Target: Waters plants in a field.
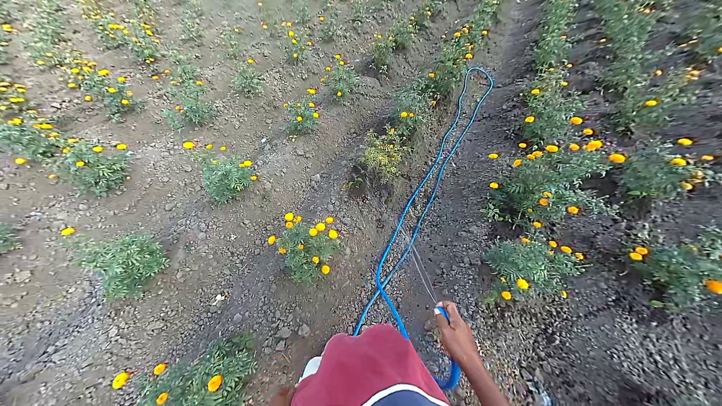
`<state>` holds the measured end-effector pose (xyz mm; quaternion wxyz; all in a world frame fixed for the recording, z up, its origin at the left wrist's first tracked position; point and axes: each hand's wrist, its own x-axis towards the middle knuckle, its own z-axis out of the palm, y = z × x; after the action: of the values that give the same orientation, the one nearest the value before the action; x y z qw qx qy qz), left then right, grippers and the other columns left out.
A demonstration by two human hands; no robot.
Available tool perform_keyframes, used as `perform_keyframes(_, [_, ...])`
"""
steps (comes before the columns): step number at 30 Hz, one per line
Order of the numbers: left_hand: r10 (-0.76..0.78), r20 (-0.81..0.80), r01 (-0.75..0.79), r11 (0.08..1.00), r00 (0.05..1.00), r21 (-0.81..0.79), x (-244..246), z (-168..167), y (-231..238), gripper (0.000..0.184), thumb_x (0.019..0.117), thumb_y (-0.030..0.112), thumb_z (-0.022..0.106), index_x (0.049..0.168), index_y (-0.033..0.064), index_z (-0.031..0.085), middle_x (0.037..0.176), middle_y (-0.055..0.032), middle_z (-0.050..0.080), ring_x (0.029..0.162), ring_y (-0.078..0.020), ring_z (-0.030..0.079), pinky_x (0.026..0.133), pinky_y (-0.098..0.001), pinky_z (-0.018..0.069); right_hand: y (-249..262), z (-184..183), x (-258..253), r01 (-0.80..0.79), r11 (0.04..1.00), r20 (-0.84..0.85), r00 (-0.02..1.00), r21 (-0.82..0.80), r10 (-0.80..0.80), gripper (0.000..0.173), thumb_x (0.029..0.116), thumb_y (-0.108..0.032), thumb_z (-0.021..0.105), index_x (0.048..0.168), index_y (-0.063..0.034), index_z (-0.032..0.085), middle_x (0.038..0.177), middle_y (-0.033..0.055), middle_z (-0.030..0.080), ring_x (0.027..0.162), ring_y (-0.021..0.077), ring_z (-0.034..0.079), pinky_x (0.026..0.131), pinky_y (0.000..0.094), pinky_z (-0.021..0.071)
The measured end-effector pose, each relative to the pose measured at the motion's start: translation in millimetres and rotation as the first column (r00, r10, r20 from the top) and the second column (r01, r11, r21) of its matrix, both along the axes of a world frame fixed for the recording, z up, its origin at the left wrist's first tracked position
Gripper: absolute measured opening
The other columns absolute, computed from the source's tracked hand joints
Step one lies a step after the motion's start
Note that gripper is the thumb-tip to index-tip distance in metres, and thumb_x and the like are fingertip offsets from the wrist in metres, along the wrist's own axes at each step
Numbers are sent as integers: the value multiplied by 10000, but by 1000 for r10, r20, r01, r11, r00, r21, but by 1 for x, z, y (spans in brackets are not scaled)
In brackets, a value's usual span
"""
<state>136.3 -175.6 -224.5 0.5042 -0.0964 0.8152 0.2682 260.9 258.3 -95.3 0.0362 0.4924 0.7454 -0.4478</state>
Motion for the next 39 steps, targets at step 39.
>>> perform_keyframes(39, [123,12,-123,991,992,-46,-20,-31,32,430,1099,312,474,1305,-36,622,1211,-275,684,1094,-410,683,940,-589,521,20,-28,82,-52,998,-24,998,39,53,284,1051,-201,509,1285,-70,605,872,176,660,719,321,635,684,561,502])
